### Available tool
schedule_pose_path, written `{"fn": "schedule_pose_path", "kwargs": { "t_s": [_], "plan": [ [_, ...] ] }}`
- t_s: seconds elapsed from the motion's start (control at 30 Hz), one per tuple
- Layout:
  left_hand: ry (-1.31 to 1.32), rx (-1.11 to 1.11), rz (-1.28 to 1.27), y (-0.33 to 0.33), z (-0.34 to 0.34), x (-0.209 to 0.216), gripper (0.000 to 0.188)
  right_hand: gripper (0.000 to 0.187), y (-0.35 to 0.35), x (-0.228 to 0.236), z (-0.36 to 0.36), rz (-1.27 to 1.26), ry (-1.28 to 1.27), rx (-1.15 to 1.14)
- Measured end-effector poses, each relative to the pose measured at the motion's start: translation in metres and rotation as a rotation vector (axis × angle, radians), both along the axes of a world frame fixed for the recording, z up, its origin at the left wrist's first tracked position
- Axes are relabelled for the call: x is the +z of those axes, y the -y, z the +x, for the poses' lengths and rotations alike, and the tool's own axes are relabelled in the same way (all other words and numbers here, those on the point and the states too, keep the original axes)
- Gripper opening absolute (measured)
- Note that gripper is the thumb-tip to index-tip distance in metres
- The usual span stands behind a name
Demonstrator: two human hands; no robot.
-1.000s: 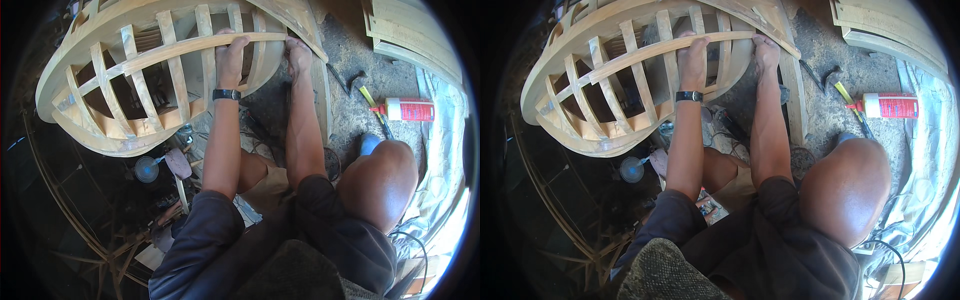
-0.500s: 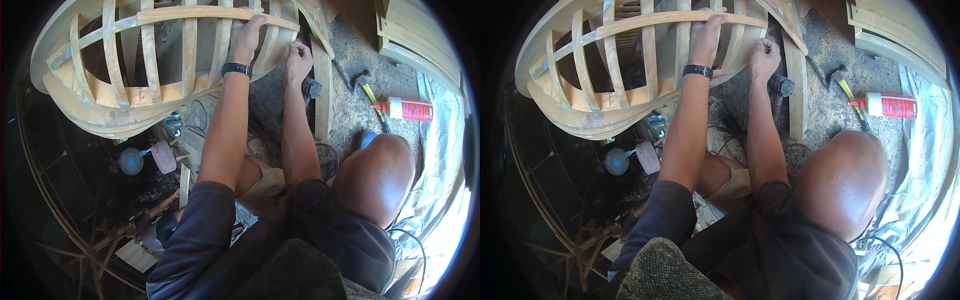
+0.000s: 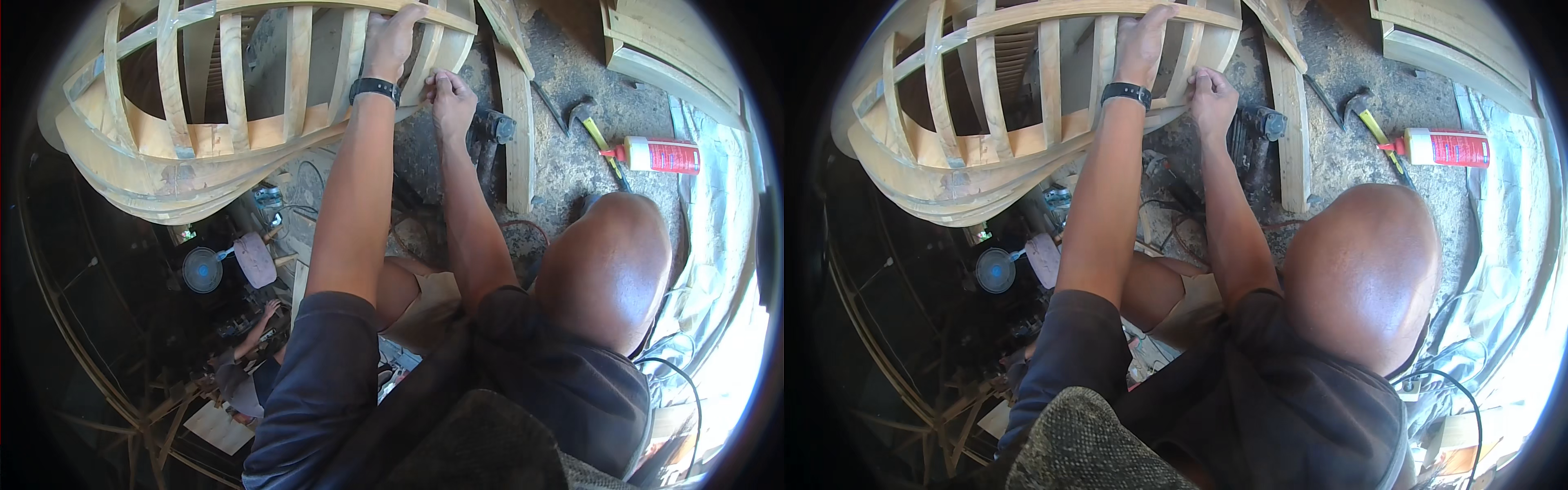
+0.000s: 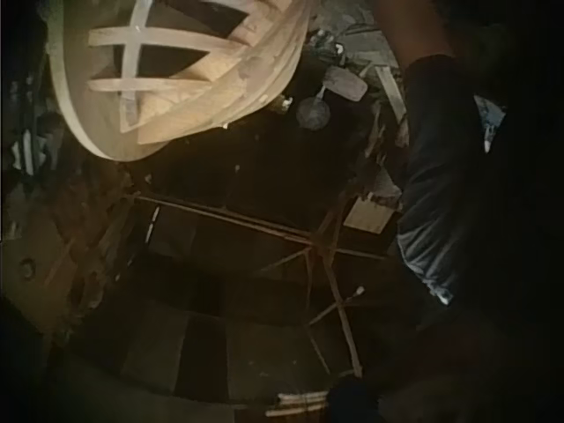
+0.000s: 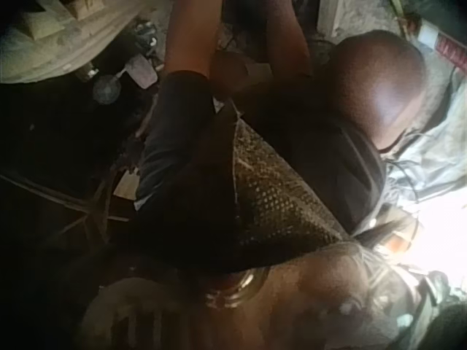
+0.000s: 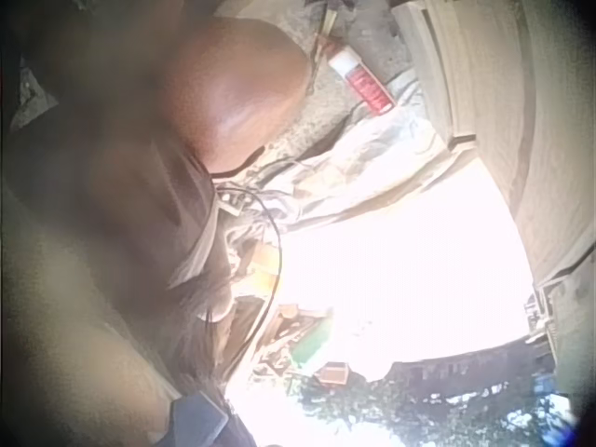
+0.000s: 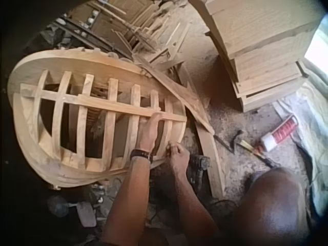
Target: The person applies adhesive to small wood blocks and attaches them to a curved wooden lattice frame. They use a hammer and a pneumatic nail gun to secure components, and later use a power sander to smooth the wooden slats of the frame.
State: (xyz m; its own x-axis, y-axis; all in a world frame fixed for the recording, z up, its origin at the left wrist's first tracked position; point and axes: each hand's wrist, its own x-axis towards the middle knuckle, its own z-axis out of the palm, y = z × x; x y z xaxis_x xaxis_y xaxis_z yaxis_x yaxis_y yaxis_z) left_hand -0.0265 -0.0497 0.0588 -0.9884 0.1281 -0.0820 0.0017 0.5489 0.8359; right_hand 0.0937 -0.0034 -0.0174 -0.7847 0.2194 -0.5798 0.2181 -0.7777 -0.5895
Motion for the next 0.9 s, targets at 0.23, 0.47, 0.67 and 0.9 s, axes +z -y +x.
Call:
{"fn": "schedule_pose_path", "kwargs": {
  "t_s": [0.23,0.47,0.67,0.9],
  "plan": [
    [0.024,0.091,0.067,-0.009,0.000,0.002,0.047,0.028,-0.004,-0.025,-0.001,0.196,0.062,0.137],
    [0.091,0.100,0.062,-0.006,0.000,-0.001,0.050,0.030,0.003,-0.035,0.002,0.271,0.014,0.125],
    [0.072,0.107,0.005,0.001,-0.006,0.003,0.047,0.030,0.008,-0.033,-0.001,0.256,0.060,0.117],
    [0.094,0.142,0.059,-0.014,0.002,0.013,0.043,0.028,-0.002,-0.036,0.002,0.302,0.056,0.171]
  ]
}}
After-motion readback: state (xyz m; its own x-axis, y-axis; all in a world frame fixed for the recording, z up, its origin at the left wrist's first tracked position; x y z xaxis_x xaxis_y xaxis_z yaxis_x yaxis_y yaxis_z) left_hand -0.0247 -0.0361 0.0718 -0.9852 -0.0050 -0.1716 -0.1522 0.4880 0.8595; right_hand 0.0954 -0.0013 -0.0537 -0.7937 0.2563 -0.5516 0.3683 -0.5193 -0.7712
